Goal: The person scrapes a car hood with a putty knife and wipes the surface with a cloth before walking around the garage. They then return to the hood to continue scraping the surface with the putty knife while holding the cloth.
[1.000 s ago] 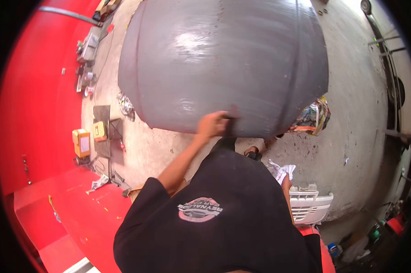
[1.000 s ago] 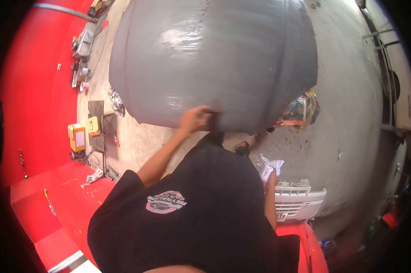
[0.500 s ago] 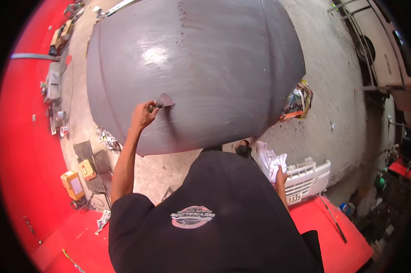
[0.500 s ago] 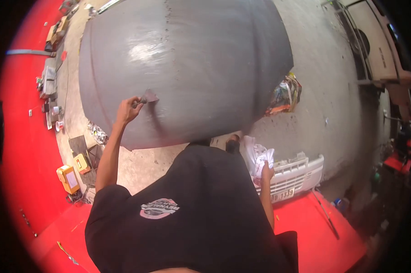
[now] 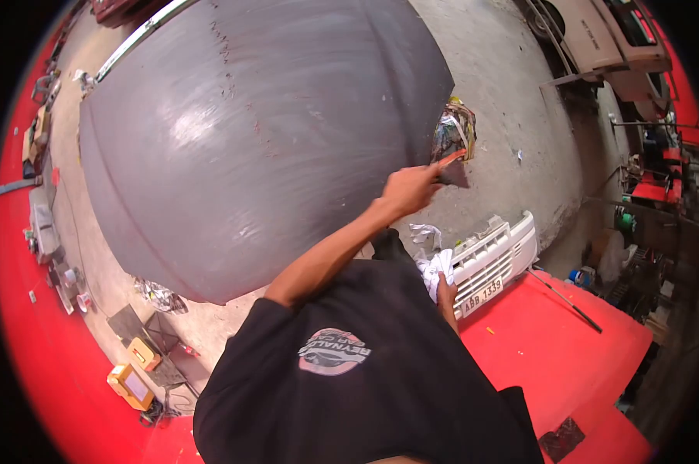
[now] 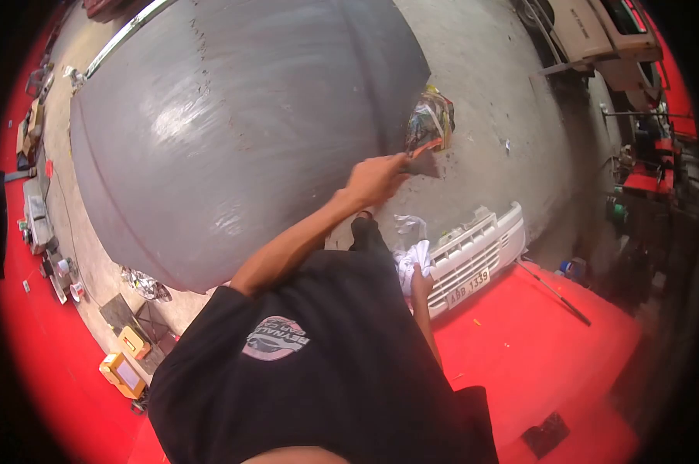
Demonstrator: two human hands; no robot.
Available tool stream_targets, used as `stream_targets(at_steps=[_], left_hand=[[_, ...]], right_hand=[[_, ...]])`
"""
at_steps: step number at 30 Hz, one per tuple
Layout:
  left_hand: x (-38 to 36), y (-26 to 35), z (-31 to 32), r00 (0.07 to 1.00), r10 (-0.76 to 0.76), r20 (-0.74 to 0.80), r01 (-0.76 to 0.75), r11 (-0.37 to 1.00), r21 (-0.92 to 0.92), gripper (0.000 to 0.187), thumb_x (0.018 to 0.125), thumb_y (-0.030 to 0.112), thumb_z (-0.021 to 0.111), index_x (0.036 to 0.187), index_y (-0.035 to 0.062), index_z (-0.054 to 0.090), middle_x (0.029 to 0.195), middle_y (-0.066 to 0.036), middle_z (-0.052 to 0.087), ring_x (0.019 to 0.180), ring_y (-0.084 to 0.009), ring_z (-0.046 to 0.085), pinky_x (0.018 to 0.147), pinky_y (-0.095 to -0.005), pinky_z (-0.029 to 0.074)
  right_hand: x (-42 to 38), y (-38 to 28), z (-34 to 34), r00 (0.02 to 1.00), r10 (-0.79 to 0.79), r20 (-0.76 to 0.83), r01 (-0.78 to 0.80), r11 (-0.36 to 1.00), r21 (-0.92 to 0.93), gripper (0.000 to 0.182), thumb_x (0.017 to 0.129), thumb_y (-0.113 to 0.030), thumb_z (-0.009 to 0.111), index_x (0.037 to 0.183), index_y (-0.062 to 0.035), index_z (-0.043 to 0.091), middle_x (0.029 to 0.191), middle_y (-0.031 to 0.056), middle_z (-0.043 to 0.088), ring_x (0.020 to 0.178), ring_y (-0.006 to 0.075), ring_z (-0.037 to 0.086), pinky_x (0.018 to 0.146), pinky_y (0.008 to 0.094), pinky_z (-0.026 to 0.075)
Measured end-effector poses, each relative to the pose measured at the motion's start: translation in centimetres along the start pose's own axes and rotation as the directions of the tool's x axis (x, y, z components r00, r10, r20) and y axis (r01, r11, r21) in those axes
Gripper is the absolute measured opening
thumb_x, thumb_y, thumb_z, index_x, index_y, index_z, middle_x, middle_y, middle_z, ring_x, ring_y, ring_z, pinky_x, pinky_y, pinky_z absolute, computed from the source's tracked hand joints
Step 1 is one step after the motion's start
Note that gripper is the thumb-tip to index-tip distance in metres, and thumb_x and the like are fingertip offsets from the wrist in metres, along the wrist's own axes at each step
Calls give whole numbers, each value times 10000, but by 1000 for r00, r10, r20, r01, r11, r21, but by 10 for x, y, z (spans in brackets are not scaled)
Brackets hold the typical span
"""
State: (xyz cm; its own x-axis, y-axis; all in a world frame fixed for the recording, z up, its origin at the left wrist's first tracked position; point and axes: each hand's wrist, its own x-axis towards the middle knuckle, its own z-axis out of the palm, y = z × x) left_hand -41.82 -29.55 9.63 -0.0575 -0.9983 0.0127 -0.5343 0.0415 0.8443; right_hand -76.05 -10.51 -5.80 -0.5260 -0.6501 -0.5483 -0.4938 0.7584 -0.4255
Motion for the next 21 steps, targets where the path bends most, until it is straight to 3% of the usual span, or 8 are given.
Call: stream_targets(at_steps=[2,4,7,11,13,15,18,21], left_hand=[[-37,-31,-42,990,-119,78,120,993,-12,318,888,279,688,1169,142,631,993,-137,709,937,-362,672,768,-459,526],[-82,-95,-79,981,-158,-115,169,981,99,307,888,272,713,1150,124,654,994,-144,716,889,-374,683,739,-444,536],[-162,-166,-179,900,-280,-334,341,930,139,248,909,182,701,1117,46,692,1051,-159,735,959,-286,722,828,-365,543],[-238,-219,-299,805,-417,-422,550,791,268,234,886,182,711,1078,48,707,977,-167,738,903,-304,723,789,-373,545],[-230,-204,-306,794,-477,-377,599,719,353,231,876,197,713,1062,59,712,963,-167,736,898,-321,717,785,-389,537],[-206,-192,-297,810,-504,-299,586,709,393,223,868,212,714,1045,77,717,948,-170,731,893,-335,710,779,-413,528],[-125,-163,-231,874,-461,-154,477,753,453,194,855,202,699,1037,137,723,933,-180,713,888,-370,681,743,-459,507],[-27,-118,-139,926,-367,-82,358,793,493,188,840,173,688,1023,184,727,909,-140,717,878,-357,682,745,-469,531]], right_hand=[[-13,-3,0,999,-36,-23,35,997,-62,646,839,-442,692,1222,76,638,1196,261,663,1145,376,625,960,403,473],[-5,7,6,1000,25,-9,-25,997,-75,677,823,-455,696,1208,97,634,1185,275,662,1145,386,623,968,407,469],[-5,2,13,998,9,-57,-11,999,-41,701,816,-471,693,1197,114,631,1174,280,664,1131,386,630,960,407,474],[32,3,20,994,62,85,-51,990,-130,641,788,-499,694,1074,75,696,1015,239,713,990,348,681,892,413,499],[43,-13,21,992,-18,124,33,992,-122,586,776,-489,715,991,56,711,862,189,718,857,314,689,827,405,512],[63,-28,19,975,-45,217,38,999,39,533,813,-426,737,1037,56,701,896,137,713,854,241,660,811,360,504],[156,2,32,992,-86,92,95,992,-88,476,845,-383,727,1050,46,704,888,112,709,837,209,647,800,347,501],[175,-48,-6,981,-181,62,184,982,-46,484,845,-392,725,1050,47,706,888,116,709,840,223,650,811,355,502]])
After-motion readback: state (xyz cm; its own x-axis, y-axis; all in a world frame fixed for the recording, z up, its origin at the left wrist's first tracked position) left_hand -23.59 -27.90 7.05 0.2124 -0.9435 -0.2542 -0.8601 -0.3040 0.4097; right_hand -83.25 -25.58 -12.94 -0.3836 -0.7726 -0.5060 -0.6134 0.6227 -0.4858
